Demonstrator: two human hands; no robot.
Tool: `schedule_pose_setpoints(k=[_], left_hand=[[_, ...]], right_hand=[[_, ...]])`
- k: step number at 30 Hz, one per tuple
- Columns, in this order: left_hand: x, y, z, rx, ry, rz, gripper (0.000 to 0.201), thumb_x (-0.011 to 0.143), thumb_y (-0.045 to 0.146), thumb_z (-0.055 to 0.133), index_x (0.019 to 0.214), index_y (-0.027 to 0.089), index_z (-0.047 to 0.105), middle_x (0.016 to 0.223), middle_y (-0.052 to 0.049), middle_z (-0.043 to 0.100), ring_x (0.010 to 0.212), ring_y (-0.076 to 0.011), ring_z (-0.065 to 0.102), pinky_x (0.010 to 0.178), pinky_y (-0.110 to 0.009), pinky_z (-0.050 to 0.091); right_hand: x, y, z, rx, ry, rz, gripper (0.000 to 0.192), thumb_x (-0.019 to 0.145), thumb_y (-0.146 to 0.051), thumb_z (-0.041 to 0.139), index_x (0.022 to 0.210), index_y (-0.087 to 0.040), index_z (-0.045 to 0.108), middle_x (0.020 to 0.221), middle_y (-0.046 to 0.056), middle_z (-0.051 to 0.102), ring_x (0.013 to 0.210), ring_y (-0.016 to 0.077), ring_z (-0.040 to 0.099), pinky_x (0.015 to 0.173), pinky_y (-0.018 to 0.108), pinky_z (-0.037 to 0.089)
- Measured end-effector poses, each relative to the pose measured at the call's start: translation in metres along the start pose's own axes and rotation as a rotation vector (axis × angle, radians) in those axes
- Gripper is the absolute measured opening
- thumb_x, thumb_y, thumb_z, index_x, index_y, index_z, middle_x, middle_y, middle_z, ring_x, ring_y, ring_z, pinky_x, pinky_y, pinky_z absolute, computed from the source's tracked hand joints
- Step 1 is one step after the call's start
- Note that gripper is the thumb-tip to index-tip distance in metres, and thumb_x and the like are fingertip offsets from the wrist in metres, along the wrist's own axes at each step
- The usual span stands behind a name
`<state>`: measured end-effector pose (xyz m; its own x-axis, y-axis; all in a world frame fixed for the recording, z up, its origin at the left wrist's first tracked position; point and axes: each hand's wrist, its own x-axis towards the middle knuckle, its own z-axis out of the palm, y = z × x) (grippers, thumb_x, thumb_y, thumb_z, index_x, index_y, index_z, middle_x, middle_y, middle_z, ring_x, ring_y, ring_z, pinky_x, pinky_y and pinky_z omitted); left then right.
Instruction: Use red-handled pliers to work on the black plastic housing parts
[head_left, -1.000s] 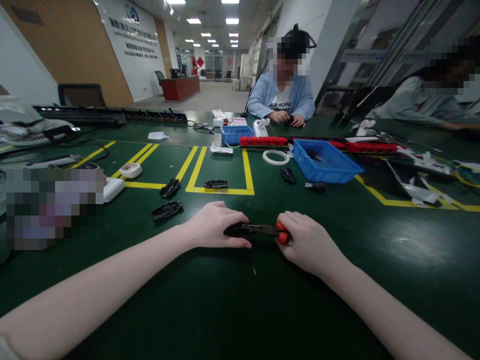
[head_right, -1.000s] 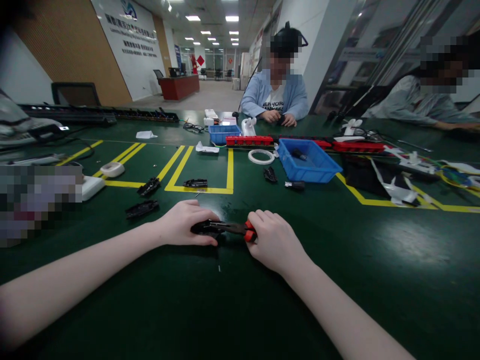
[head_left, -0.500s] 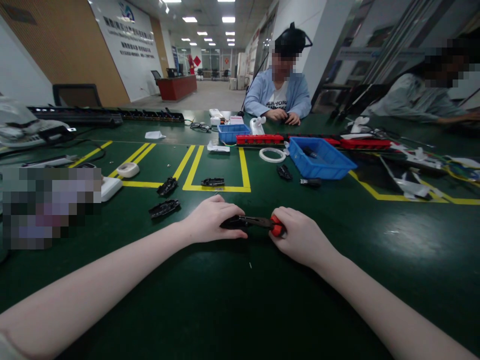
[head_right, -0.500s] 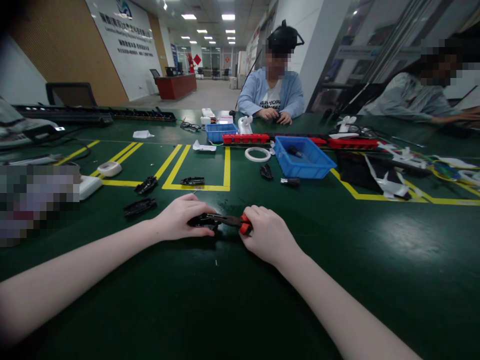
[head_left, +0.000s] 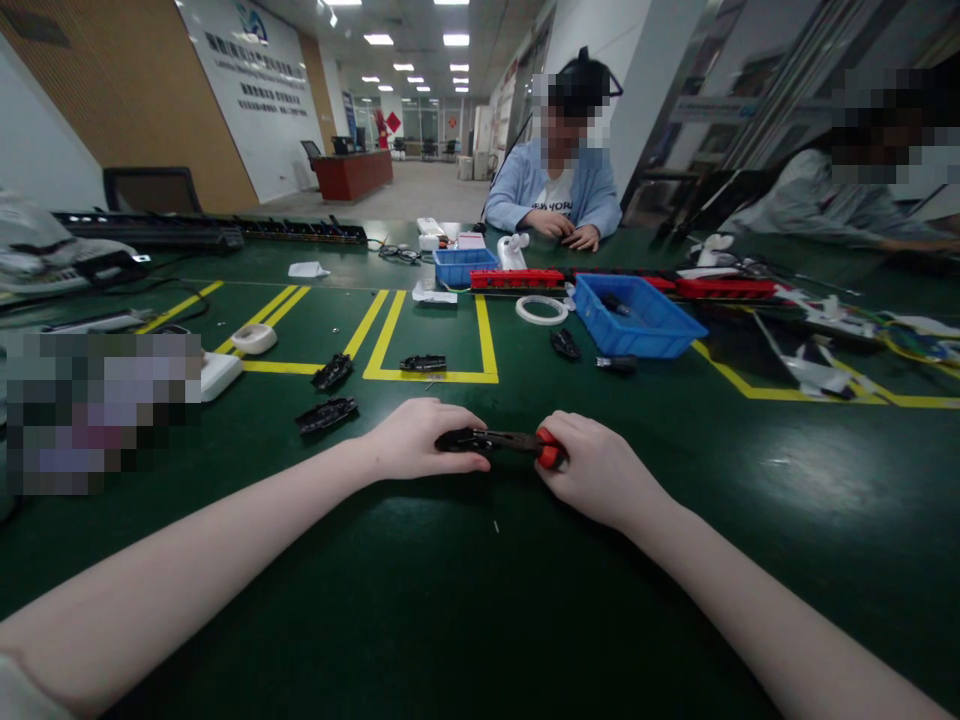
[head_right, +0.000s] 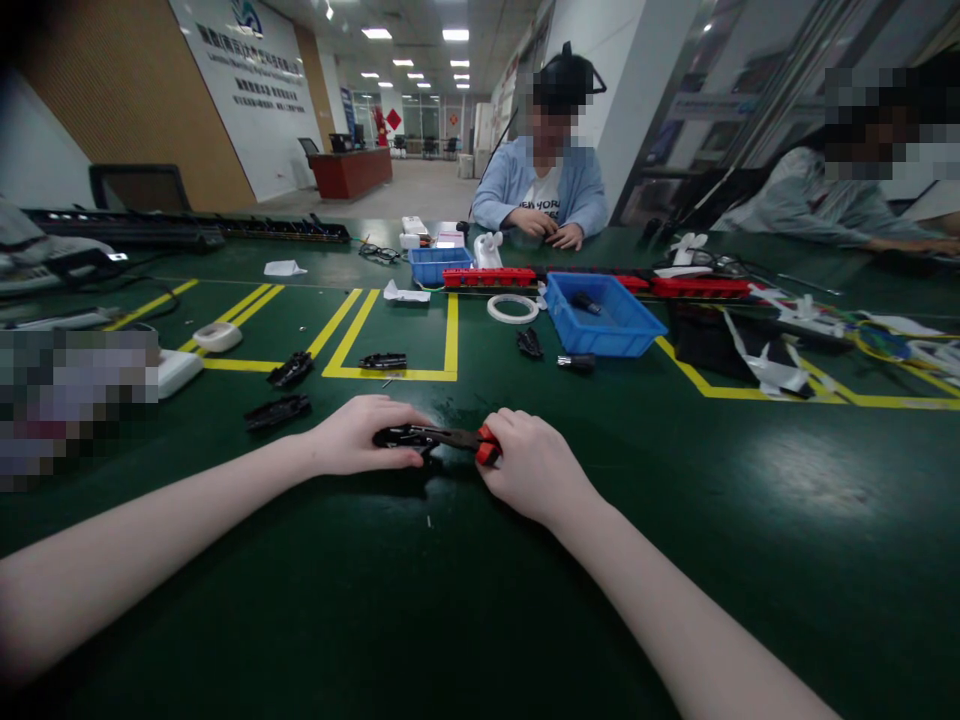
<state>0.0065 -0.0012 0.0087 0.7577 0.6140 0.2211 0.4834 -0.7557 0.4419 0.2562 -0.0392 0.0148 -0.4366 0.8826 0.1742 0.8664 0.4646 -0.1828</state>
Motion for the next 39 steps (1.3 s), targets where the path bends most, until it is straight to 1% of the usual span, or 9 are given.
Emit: schedule_pose_setpoints(k=[6, 12, 16, 20, 26, 31, 39], left_hand=[[0.0023, -0.0033, 0.0014, 0.032, -0.030, -0.006, 0.041, 0.088, 0.056, 0.061, 0.102, 0.018, 0.069, 0.090, -0.003, 0.071, 0.078, -0.0177, 0.064, 0.068, -0.027, 0.041], [0.0024, -0.0032, 0.0004, 0.011, -0.045, -0.020, 0.041, 0.083, 0.056, 0.065, 0.099, 0.019, 0.069, 0.086, -0.002, 0.070, 0.076, -0.0174, 0.063, 0.068, -0.027, 0.042], [0.0026, -0.0037, 0.0007, -0.001, -0.051, -0.005, 0.035, 0.081, 0.049, 0.070, 0.098, 0.018, 0.068, 0.085, -0.002, 0.069, 0.075, -0.0170, 0.062, 0.069, -0.026, 0.043], [0.0024, -0.0055, 0.0026, 0.007, -0.040, 0.010, 0.029, 0.081, 0.042, 0.072, 0.097, 0.018, 0.066, 0.084, -0.001, 0.068, 0.075, -0.0170, 0.062, 0.069, -0.026, 0.043], [0.0022, -0.0072, 0.0044, 0.040, -0.047, 0.007, 0.023, 0.086, 0.036, 0.067, 0.103, 0.020, 0.064, 0.091, -0.001, 0.069, 0.081, -0.0183, 0.063, 0.074, -0.028, 0.044], [0.0022, -0.0053, 0.0033, 0.072, -0.064, 0.035, 0.020, 0.084, 0.026, 0.065, 0.102, 0.019, 0.061, 0.087, -0.001, 0.067, 0.079, -0.0180, 0.062, 0.074, -0.029, 0.044], [0.0021, -0.0042, 0.0026, 0.099, -0.069, 0.018, 0.017, 0.081, 0.024, 0.064, 0.096, 0.018, 0.059, 0.083, -0.002, 0.064, 0.077, -0.0188, 0.061, 0.073, -0.030, 0.044]], right_hand=[[0.0008, -0.0004, 0.0006, -0.037, -0.022, -0.008, 0.006, 0.077, -0.017, 0.060, 0.080, -0.020, 0.055, 0.083, 0.005, 0.062, 0.074, 0.0190, 0.058, 0.065, 0.030, 0.044], [0.0004, -0.0039, 0.0003, -0.086, -0.040, -0.009, 0.010, 0.075, -0.016, 0.060, 0.081, -0.020, 0.054, 0.083, 0.005, 0.063, 0.074, 0.0201, 0.058, 0.064, 0.031, 0.044], [0.0003, -0.0046, -0.0008, -0.095, -0.055, -0.008, 0.012, 0.076, -0.016, 0.062, 0.086, -0.019, 0.055, 0.085, 0.006, 0.063, 0.077, 0.0207, 0.059, 0.066, 0.031, 0.045], [0.0004, -0.0041, 0.0000, -0.097, -0.067, -0.008, 0.013, 0.076, -0.016, 0.062, 0.087, -0.019, 0.055, 0.086, 0.006, 0.063, 0.077, 0.0209, 0.059, 0.066, 0.032, 0.045], [0.0003, -0.0038, 0.0013, -0.102, -0.057, -0.010, 0.012, 0.075, -0.016, 0.060, 0.085, -0.020, 0.054, 0.086, 0.006, 0.063, 0.077, 0.0209, 0.058, 0.066, 0.032, 0.044], [-0.0004, -0.0037, 0.0005, -0.099, -0.049, -0.008, 0.013, 0.075, -0.015, 0.060, 0.085, -0.020, 0.054, 0.086, 0.006, 0.063, 0.077, 0.0209, 0.058, 0.066, 0.031, 0.044], [-0.0005, -0.0034, 0.0009, -0.086, -0.053, -0.004, 0.012, 0.076, -0.016, 0.061, 0.085, -0.019, 0.054, 0.086, 0.006, 0.063, 0.077, 0.0212, 0.058, 0.066, 0.032, 0.044]])
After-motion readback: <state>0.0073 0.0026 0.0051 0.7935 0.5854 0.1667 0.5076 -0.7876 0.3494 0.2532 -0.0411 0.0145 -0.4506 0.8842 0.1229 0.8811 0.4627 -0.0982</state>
